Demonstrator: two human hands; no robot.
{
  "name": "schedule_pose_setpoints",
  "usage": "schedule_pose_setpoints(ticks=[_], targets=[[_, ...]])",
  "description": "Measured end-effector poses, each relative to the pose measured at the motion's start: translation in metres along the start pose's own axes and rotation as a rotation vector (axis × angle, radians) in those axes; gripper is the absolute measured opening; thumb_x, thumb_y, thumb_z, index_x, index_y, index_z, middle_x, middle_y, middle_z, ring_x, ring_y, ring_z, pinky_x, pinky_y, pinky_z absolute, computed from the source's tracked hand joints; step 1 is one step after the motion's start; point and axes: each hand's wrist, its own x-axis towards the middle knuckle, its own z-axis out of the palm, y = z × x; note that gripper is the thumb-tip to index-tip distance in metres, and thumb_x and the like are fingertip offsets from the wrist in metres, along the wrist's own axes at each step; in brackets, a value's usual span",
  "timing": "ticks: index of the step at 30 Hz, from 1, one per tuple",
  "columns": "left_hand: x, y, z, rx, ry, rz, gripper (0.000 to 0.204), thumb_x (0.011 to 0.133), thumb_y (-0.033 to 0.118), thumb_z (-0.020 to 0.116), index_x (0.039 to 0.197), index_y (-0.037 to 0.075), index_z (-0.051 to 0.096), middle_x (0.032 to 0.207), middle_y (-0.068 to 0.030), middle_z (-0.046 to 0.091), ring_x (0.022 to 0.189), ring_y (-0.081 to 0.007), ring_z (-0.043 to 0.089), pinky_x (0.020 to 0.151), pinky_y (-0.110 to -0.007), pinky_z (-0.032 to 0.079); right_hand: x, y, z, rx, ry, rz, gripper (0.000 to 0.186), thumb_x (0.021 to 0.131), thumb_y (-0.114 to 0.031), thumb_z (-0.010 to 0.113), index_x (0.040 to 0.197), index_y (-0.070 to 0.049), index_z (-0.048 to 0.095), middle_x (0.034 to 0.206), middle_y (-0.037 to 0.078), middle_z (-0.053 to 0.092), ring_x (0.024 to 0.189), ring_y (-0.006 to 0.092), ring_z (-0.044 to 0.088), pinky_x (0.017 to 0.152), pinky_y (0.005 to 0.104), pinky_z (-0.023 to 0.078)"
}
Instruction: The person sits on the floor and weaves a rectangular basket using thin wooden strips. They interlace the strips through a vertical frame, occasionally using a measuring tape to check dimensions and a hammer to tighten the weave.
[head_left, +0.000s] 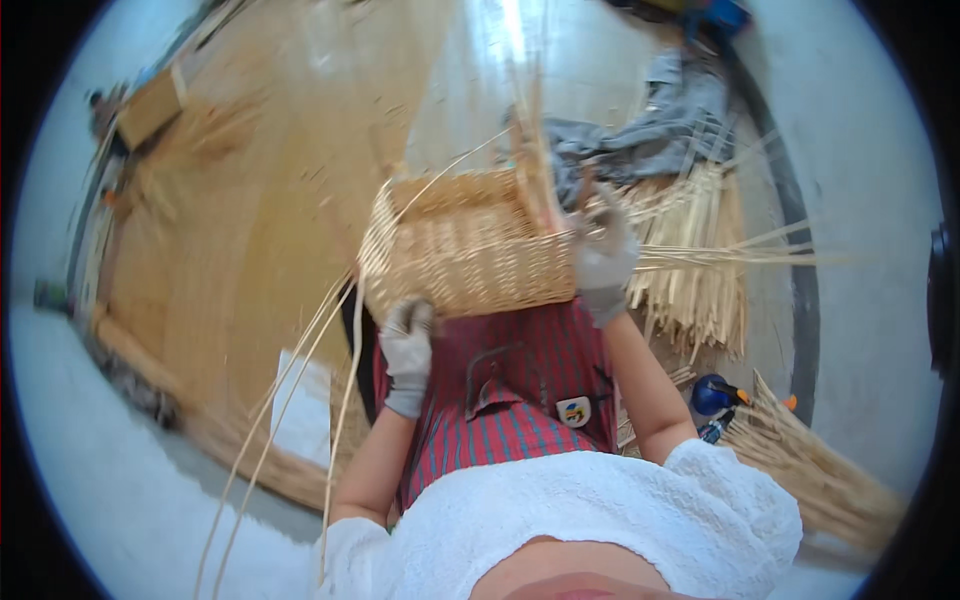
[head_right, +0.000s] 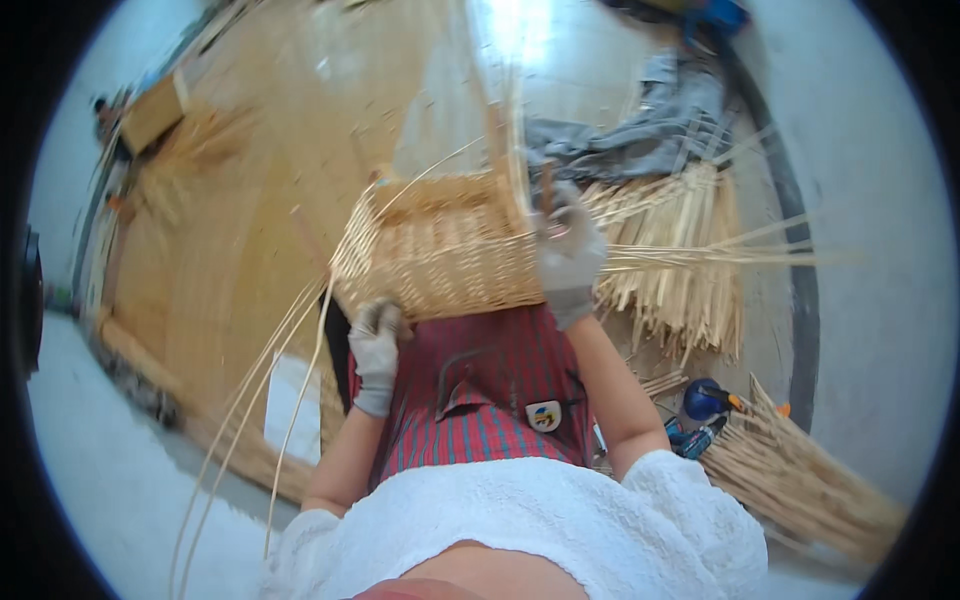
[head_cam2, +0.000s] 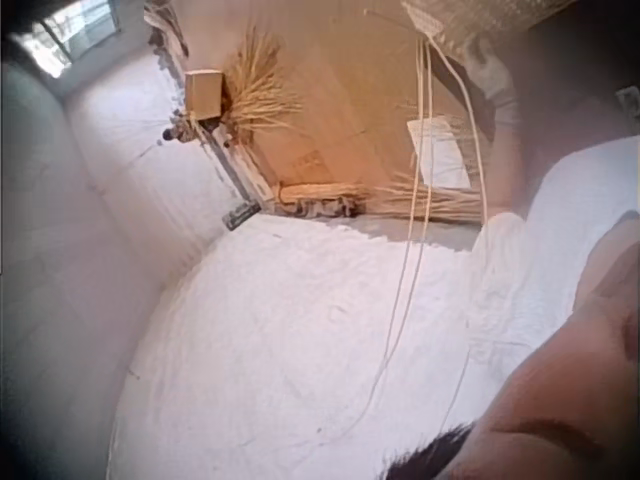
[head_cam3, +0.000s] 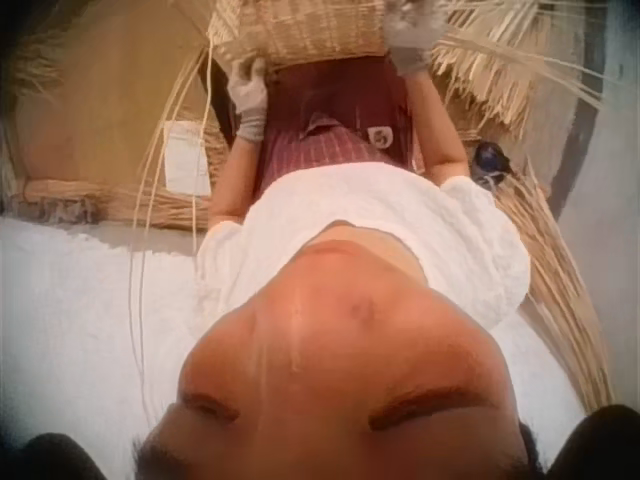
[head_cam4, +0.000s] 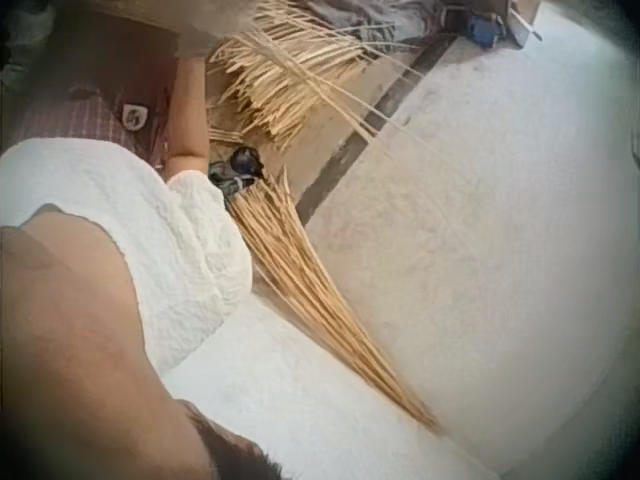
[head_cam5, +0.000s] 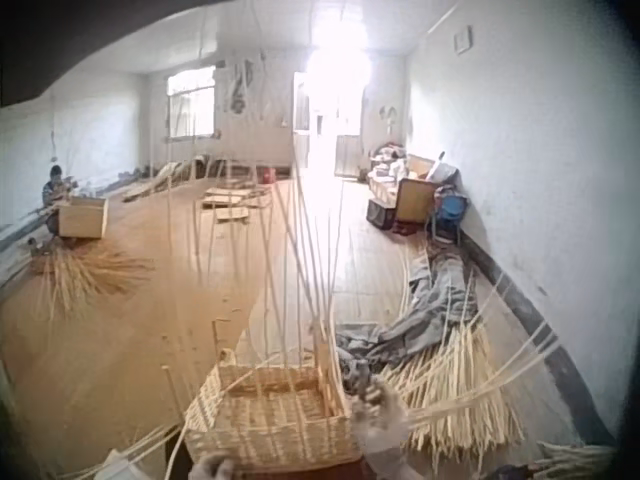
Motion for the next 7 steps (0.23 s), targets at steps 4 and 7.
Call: schedule_pose_setpoints(ticks=[4,7], targets=[[0.03,0.039,-0.037,0.043,0.265,0.357,0.033,0.098,0.012,0.07,0.125,0.0,0.056,0.086,-0.0033,0.066,0.068,-0.0101,0.06,0.06,-0.026,0.051,-0.066,-0.003,0.031,0.419,-0.047,0.065,0.027,0.09,0.004,0.069,0.117,-0.001,0.066,0.099,0.01,0.07,0.097,0.0183,0.069,0.084,0.0314,0.055],[0.034,0.031,-0.066,0.154,0.274,0.255,0.041,0.096,0.013,0.073,0.131,-0.001,0.055,0.094,-0.0071,0.072,0.077,-0.0139,0.065,0.071,-0.03,0.057,-0.106,-0.08,0.053,0.318,-0.927,-0.076,0.032,0.094,-0.002,0.066,0.124,-0.015,0.067,0.123,0.015,0.066,0.11,0.031,0.067,0.1,0.0373,0.053]])
